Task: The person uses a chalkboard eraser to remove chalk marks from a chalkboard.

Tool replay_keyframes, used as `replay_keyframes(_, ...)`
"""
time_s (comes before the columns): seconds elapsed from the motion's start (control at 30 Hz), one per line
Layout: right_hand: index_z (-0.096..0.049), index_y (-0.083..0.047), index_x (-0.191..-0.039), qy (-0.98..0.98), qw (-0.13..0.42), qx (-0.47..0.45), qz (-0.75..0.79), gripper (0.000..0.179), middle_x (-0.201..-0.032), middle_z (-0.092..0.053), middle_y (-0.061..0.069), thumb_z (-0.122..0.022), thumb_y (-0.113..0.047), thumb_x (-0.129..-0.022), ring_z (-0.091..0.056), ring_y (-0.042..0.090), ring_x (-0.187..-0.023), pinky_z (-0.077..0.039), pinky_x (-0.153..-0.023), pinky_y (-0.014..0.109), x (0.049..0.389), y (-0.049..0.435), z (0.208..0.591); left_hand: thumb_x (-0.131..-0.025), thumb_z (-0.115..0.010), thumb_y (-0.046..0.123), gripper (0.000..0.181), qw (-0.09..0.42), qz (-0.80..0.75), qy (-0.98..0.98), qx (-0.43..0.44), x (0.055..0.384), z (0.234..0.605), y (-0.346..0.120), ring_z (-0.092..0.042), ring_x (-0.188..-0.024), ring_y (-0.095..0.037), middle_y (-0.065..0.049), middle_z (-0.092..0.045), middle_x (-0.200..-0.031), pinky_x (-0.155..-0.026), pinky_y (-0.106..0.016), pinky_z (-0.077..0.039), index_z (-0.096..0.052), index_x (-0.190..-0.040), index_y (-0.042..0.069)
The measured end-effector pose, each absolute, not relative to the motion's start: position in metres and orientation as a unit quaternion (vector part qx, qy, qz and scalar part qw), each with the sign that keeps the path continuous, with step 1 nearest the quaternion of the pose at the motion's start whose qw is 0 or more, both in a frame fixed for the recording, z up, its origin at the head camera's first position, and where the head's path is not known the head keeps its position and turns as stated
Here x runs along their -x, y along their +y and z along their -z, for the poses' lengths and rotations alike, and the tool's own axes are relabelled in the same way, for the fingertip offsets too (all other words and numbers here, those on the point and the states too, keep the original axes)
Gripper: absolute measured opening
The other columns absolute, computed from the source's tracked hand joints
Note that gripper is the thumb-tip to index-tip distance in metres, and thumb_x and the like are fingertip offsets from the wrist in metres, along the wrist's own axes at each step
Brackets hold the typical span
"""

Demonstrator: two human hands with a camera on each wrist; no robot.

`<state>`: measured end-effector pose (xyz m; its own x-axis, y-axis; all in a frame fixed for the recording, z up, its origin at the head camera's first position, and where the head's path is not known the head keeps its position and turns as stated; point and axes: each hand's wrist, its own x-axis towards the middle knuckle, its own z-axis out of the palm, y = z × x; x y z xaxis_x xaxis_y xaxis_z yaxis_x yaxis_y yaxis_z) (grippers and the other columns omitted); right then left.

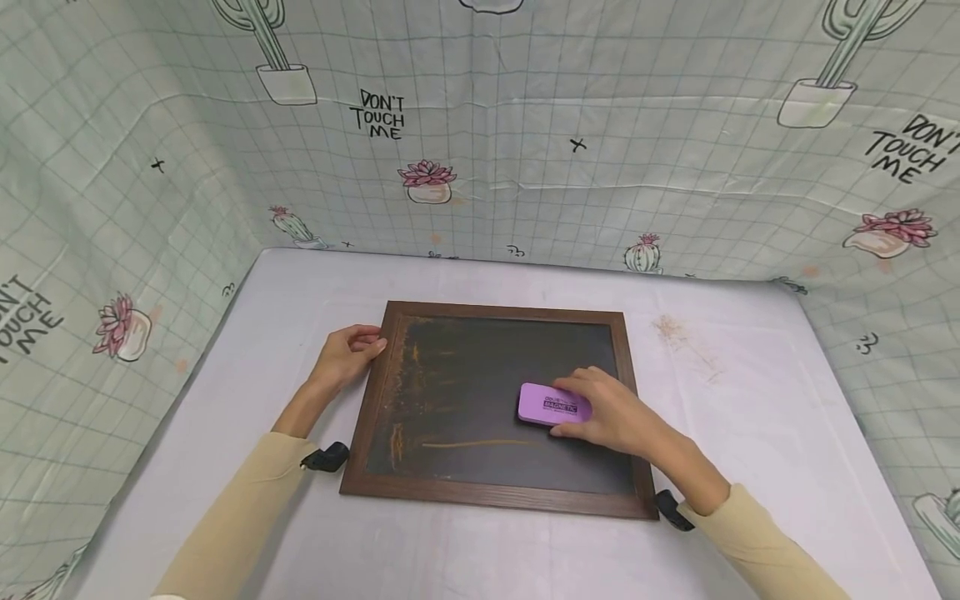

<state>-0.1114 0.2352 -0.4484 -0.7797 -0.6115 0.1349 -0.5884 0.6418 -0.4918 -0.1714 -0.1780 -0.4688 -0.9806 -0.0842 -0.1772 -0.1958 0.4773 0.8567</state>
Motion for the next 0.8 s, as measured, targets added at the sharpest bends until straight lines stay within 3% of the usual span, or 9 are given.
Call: replay_keyframes(0.8, -0.073, -0.002, -0.118, 0.916, 0.028, 0.323, 0.238, 0.058, -0.103, -0.065, -0.007, -0.094, -0.032, -0.074, -0.051, 0.006, -0.086, -0.046, -0.069, 0.026, 0.071, 0.263, 0.439, -0.101, -0.067, 0.012, 0.035, 0.053, -0.503, 0.859, 0.078, 0.173, 0.471, -0.179, -0.061, -0.1, -0.029, -0.021, -0.065, -0.115, -0.083, -0.03, -0.047, -0.063, -0.131, -0.007)
